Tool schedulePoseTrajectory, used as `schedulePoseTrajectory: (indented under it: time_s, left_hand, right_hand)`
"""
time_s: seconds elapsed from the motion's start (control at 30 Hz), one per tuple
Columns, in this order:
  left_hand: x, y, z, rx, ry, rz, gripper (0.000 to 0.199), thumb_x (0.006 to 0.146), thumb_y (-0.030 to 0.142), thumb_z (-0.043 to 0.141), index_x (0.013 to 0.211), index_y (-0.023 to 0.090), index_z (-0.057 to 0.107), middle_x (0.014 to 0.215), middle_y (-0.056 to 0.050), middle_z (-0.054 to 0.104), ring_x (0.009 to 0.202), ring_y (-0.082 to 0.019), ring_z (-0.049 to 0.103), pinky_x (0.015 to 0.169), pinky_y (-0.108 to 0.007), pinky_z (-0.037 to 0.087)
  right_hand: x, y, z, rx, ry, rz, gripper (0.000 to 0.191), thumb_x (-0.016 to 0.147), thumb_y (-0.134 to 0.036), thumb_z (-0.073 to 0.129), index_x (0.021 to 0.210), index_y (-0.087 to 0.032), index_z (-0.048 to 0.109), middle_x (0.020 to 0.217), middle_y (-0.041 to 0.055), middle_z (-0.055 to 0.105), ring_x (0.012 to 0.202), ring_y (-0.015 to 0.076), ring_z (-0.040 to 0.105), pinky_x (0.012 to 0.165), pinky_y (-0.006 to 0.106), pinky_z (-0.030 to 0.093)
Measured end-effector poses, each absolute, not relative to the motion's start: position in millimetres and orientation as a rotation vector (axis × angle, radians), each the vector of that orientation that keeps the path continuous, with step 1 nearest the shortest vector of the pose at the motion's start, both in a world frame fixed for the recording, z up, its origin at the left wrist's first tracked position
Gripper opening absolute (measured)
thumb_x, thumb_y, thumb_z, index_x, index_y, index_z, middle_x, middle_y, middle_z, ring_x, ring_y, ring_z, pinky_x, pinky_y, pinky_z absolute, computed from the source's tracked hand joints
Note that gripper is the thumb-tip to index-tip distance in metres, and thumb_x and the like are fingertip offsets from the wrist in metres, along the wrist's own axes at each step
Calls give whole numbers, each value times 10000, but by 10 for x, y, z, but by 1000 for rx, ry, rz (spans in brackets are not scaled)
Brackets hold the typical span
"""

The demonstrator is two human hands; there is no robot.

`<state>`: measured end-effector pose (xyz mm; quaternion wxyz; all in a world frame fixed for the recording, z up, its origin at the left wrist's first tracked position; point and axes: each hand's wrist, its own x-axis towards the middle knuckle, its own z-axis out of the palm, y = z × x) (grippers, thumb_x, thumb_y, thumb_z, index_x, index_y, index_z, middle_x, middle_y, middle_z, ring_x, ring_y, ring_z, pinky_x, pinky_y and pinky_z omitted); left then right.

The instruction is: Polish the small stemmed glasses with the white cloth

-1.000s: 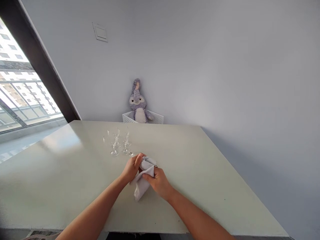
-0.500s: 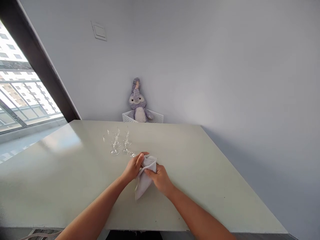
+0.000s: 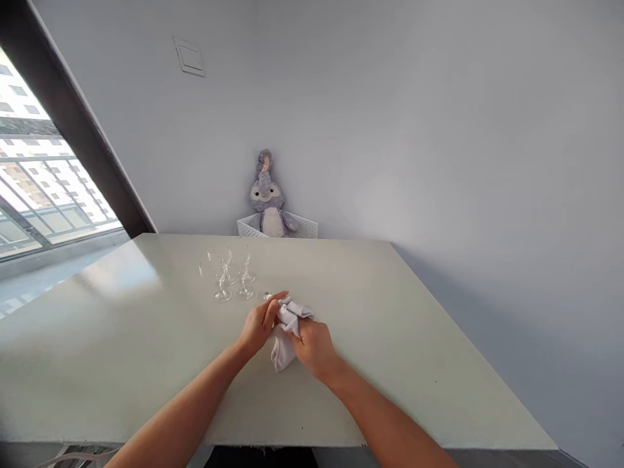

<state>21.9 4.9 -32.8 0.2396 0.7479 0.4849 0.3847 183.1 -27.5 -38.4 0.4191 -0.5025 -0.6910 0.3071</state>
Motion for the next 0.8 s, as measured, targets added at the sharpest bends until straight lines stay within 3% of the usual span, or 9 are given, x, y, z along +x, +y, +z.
schedulePoseTrajectory:
  time_s: [0.1,0.2,0.3,0.4,0.53,0.63,0.7,0.8]
  left_hand:
    - [212,43,-292,2419,1419,1232,331,873,237,356,1150,232,537,829,-49,654,848,-179,588,768,-310,414]
    - [210,43,-250,2759,1336,1220,376,841,186,436,1212,238,476,1006,-73,628,1130,-232,461,973,-421,284]
    - [201,57,-274,2914,1292,1013,386,850,253,454,1233,214,442,786,-52,640,941,-220,562,939,-437,311]
    - [191,73,-335,2950,1267,800,378,869,364,408,1199,192,471,650,-26,612,653,-173,570,729,-344,403]
    - [187,96,-381,2824,1388,714,402,864,438,383,1175,208,494,629,-14,618,592,-156,555,617,-283,366]
    - [177,114,-375,2642,1562,746,374,864,432,389,1160,236,507,619,6,621,568,-145,543,593,-262,348]
    - [179,112,-365,2545,1632,802,348,856,420,411,1138,251,523,604,19,615,571,-142,539,588,-253,342]
    - [216,78,-359,2549,1597,896,272,824,389,478,1031,247,582,565,27,593,547,-135,525,577,-250,329]
  right_hand:
    - [1948,-176,-272,-1295,-1473,986,299,707,-448,579,643,-158,611,613,26,579,567,149,493,545,263,356]
    - [2075,-120,-138,-1181,-1327,1347,338,671,-460,629,739,-129,636,664,39,611,611,164,537,595,288,397]
    - [2174,-130,-67,-1072,-1416,1558,337,670,-423,650,816,-119,650,743,61,638,691,184,572,656,308,417]
    - [2324,-162,-46,-1086,-1638,1530,291,699,-386,629,844,-134,651,797,43,637,753,188,572,686,302,416]
    - [2667,-264,75,-1342,-1844,1158,245,765,-378,539,812,-167,654,767,12,625,732,183,563,658,290,419]
    - [2811,-434,288,-1492,-1966,740,269,822,-384,451,923,-229,646,801,4,638,726,183,567,662,309,438]
    - [2732,-540,402,-1463,-2118,381,305,839,-377,439,1076,-267,595,940,16,646,876,216,557,768,350,432]
    - [2376,-565,386,-1291,-2275,-140,406,837,-369,465,1212,-218,509,1105,66,607,1144,276,411,934,422,331]
